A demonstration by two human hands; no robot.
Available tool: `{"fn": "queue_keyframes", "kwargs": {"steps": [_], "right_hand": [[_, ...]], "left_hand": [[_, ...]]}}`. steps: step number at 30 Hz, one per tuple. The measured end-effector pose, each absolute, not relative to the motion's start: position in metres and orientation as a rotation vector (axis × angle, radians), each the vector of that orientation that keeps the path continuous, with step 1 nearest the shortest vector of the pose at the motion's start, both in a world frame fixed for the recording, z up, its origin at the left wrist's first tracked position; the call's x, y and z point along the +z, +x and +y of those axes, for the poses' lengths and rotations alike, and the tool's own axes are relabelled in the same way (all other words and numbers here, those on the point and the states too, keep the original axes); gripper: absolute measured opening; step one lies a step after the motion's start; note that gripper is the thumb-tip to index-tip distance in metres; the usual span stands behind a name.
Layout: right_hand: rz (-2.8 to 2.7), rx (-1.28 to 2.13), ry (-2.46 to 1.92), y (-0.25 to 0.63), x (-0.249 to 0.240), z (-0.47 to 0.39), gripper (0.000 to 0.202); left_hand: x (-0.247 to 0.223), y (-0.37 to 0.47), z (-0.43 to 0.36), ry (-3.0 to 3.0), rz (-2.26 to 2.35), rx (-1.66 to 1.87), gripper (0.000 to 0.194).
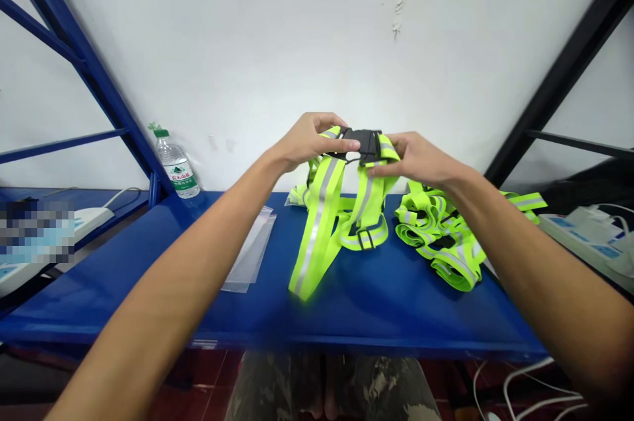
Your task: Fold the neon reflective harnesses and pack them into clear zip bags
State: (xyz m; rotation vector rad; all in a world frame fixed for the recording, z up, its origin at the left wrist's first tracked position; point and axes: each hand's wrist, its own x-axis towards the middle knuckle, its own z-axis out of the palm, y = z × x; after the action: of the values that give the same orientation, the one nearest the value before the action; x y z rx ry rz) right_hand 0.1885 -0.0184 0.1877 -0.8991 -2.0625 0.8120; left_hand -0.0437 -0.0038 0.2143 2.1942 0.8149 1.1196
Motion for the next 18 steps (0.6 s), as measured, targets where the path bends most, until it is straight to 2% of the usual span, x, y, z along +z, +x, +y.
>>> {"fn": "queue_keyframes", "kwargs": {"steps": [4,7,12,15,18], "right_hand": [[-1.812,0.851,-0.871,0.208,0.204,-0.003,0.022],[-1.711,0.979,-0.845,0.223,0.207,0.000,0.011],[-1.871,1.123,-0.906,0.240,0.209,-0.009,0.033],[-2.074,0.944,-1.250,0.249,0.212,-0.010,0.042],[-2.129,0.508,-1.534,0.260,0.215,-0.006,0.038]], "left_hand": [[0.228,-0.067,0.000,2.352,1.067,0.854,0.039],[0.230,-0.077,0.005,2.443,1.208,0.869,0.036],[0.226,-0.086,0.022,2.457,1.620,1.336,0.022],[0.224,-0.099,0.033,2.441,1.768,1.404,0.027],[0.224,-0.118,0.039,2.474,1.800,1.237,0.029]]}}
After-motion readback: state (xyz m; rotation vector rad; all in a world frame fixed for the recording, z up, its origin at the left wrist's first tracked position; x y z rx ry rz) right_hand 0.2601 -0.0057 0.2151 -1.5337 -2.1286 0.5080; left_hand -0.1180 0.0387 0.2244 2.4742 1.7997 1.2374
